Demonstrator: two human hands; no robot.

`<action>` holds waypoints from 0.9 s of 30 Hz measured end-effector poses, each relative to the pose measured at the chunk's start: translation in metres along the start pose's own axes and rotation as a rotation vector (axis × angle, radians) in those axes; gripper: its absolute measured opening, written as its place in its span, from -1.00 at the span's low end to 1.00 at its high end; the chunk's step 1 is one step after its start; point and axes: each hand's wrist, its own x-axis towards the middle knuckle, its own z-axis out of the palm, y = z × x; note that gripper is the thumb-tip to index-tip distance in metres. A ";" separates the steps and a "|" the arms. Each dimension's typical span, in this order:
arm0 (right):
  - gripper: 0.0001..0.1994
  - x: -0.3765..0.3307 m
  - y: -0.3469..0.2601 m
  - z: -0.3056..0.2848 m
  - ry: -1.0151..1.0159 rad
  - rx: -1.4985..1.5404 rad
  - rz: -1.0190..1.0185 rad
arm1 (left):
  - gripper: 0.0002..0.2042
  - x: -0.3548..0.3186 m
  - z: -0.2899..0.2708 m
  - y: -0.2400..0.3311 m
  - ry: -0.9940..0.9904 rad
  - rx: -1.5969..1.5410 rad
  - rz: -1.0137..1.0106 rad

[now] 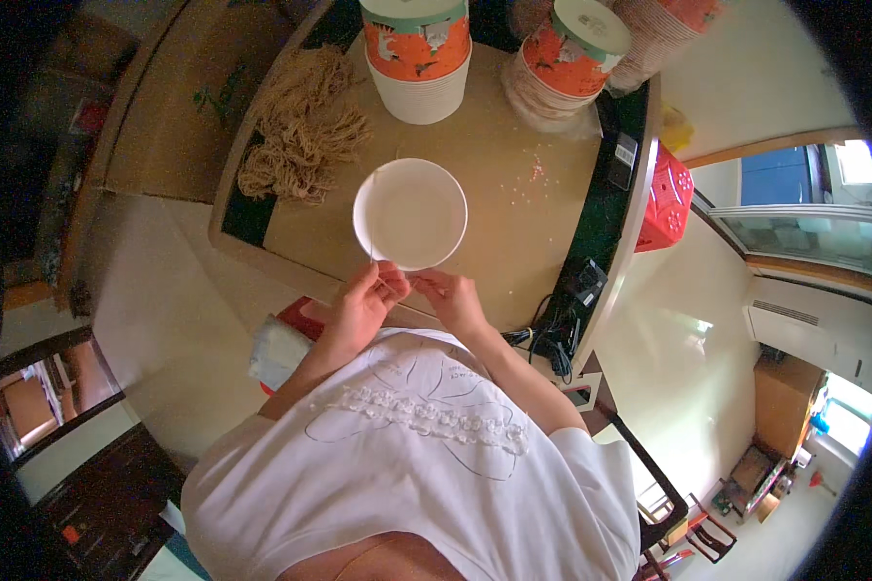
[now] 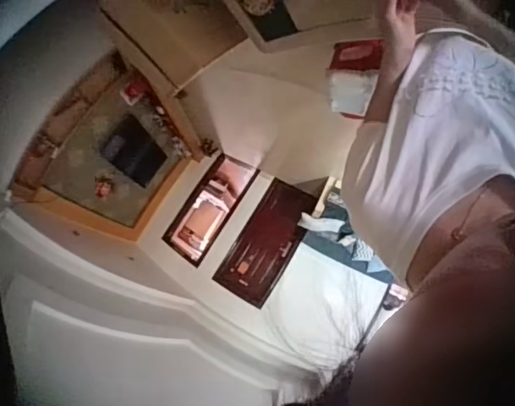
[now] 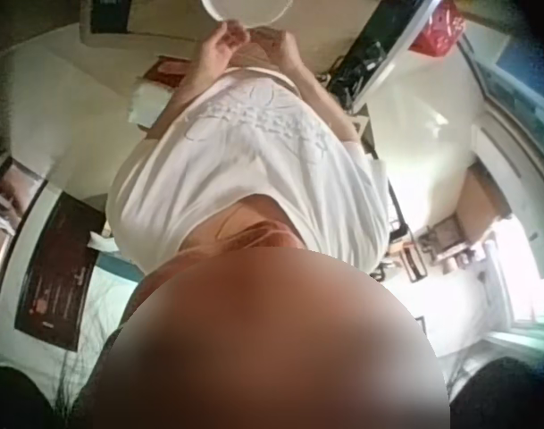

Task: Threading decorative strings through holes in paper bowls for packaging.

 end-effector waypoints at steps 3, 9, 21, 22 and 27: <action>-0.79 -0.002 -0.022 -0.018 -0.041 -0.438 0.009 | -0.76 -0.008 -0.005 0.005 0.107 0.108 -0.022; -0.79 -0.023 -0.024 -0.034 0.018 -0.112 0.385 | -0.78 -0.023 -0.018 0.000 0.217 0.392 -0.168; -0.89 0.003 -0.027 -0.039 0.255 1.020 0.290 | -0.78 -0.023 -0.030 -0.009 0.019 1.080 -0.183; -0.90 0.004 -0.029 -0.040 0.172 0.997 0.259 | -0.80 -0.023 -0.025 -0.004 -0.044 1.138 -0.222; -0.86 0.003 -0.046 -0.039 0.001 0.891 0.254 | -0.90 -0.013 0.020 0.025 -0.068 1.506 0.090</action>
